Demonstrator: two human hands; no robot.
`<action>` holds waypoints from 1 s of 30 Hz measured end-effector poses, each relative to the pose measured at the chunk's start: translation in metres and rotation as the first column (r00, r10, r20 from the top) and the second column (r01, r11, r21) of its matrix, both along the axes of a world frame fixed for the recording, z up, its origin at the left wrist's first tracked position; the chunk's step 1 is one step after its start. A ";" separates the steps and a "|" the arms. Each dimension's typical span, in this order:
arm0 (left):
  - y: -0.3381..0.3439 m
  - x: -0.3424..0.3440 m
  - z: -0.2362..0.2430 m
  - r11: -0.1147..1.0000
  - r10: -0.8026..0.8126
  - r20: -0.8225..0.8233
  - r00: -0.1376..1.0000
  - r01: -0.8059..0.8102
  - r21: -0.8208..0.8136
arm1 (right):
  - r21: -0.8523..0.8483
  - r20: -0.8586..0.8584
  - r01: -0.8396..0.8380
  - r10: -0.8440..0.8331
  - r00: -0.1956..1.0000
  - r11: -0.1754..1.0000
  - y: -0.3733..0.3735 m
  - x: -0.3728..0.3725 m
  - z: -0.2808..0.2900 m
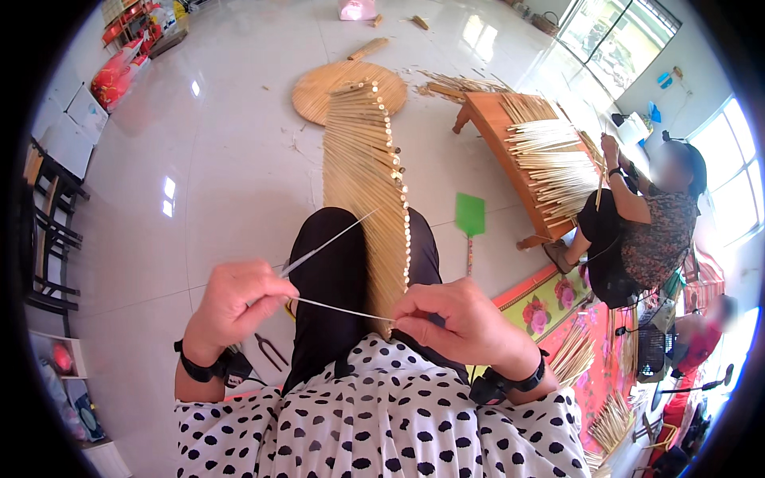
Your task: The person assembles a bamboo fan by sewing together thin bamboo strips using a needle and thread, then trims the edges of the assembled fan with scissors.
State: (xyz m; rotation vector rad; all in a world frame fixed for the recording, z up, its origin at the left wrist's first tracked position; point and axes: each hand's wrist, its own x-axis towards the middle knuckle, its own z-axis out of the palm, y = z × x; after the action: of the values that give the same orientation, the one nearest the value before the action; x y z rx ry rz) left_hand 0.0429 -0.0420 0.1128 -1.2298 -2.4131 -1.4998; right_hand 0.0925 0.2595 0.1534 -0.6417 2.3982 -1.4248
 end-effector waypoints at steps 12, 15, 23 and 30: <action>0.024 0.005 0.001 0.922 0.383 -0.366 0.848 -0.328 0.205 | 0.052 -0.291 0.092 -0.074 0.954 0.994 -0.029 0.004 -0.007; 0.054 0.020 0.005 0.975 0.091 -0.481 0.872 0.021 0.223 | 0.001 -0.194 0.090 -0.088 0.977 0.996 -0.036 0.003 -0.006; 0.068 0.010 -0.004 0.939 -0.190 -0.118 0.975 0.215 0.268 | -0.166 0.379 0.210 -0.135 0.916 0.964 -0.031 -0.005 0.001; 0.080 0.007 -0.016 0.928 -0.246 0.183 0.952 0.177 0.327 | -0.115 0.521 0.320 -0.217 0.825 0.940 -0.038 -0.012 -0.004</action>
State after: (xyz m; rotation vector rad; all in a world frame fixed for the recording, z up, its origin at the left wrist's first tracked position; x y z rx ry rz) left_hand 0.0497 0.0381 0.0968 -1.3510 -2.0984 -2.0844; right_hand 0.0809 0.2213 0.1494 0.0555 1.9947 -1.7047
